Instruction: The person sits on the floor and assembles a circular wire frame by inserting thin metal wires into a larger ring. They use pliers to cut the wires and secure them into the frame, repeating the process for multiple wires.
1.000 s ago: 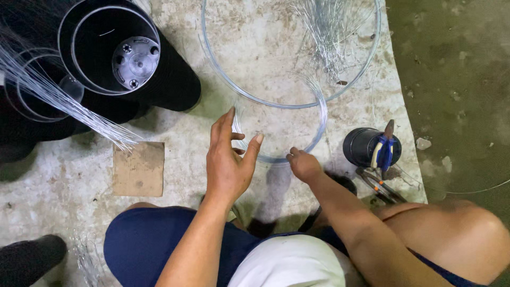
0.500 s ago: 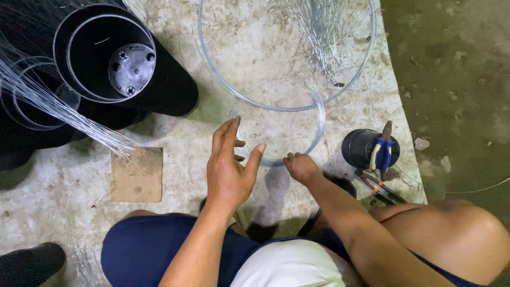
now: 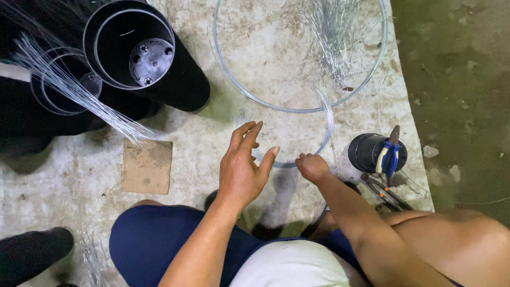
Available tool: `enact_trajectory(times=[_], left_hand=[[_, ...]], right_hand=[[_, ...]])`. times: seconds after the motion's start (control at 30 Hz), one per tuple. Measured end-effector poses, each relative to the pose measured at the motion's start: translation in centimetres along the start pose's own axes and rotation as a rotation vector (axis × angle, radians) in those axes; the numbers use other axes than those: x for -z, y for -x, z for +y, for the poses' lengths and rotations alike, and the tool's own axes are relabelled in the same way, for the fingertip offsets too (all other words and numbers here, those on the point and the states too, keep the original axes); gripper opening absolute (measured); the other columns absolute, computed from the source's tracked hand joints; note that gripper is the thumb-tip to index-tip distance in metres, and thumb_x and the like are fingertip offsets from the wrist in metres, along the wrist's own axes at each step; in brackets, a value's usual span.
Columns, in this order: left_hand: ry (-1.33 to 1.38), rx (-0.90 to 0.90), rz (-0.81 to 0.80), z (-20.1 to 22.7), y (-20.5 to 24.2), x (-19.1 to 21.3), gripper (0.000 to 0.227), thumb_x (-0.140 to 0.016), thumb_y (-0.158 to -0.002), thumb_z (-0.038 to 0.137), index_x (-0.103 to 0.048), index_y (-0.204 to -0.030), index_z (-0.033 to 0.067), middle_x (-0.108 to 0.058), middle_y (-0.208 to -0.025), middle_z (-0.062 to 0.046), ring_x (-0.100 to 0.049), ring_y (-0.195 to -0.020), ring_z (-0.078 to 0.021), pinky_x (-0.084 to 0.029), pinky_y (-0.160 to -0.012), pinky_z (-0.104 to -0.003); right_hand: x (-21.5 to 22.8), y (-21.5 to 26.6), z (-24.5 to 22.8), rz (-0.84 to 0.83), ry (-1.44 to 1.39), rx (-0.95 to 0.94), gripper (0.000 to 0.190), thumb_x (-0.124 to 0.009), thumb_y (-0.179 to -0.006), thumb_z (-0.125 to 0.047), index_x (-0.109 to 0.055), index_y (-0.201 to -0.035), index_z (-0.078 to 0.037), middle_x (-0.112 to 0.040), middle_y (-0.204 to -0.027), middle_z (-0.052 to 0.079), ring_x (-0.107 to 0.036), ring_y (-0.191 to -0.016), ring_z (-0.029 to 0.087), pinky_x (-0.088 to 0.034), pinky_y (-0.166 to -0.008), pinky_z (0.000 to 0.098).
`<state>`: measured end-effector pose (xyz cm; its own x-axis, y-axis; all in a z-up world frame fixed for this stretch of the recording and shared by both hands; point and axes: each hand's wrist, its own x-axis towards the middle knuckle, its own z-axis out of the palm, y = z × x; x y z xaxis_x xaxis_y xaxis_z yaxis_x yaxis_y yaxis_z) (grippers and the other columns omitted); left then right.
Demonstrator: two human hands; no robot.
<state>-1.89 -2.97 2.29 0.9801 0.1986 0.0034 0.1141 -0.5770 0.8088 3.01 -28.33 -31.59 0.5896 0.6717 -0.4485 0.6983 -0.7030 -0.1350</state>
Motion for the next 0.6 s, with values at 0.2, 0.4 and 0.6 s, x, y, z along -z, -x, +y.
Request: enact_trajectory(times=[0.2,0.4,0.6], left_hand=[[-0.003,0.015,-0.005,0.6,0.8,0.2,0.053,-0.076,-0.09,0.025,-0.062,-0.135,0.0026,-0.058,-0.141,-0.015,-0.073,-0.1,-0.0273,-0.06,-0.074,-0.034],[0.047,0.043,0.047,1.5,1.0,1.3,0.047,-0.077,-0.089,0.02,-0.065,-0.132,0.003,-0.063,-0.136,-0.014,-0.073,-0.1,-0.0255,-0.061,-0.076,-0.033],[0.059,0.132,0.071,2.3,0.5,2.2,0.046,-0.078,-0.088,0.018,-0.066,-0.13,0.0028,-0.069,-0.129,-0.013,-0.073,-0.092,-0.0232,-0.06,-0.074,-0.033]], right_hand=[[2.0,0.4,0.6,0.171,-0.075,0.099,0.019,-0.06,-0.077,-0.007,-0.068,-0.094,-0.009,-0.064,-0.095,0.014,-0.069,-0.086,0.033,-0.056,-0.068,0.0454],[4.6,0.9,0.7,0.152,-0.169,0.074,0.017,-0.06,-0.084,-0.007,-0.065,-0.101,-0.008,-0.063,-0.091,0.012,-0.069,-0.078,0.034,-0.055,-0.063,0.0472],[6.4,0.7,-0.8,0.364,-0.284,0.079,0.006,-0.065,-0.089,-0.018,-0.069,-0.093,-0.015,-0.063,-0.083,0.007,-0.069,-0.074,0.031,-0.054,-0.061,0.0467]])
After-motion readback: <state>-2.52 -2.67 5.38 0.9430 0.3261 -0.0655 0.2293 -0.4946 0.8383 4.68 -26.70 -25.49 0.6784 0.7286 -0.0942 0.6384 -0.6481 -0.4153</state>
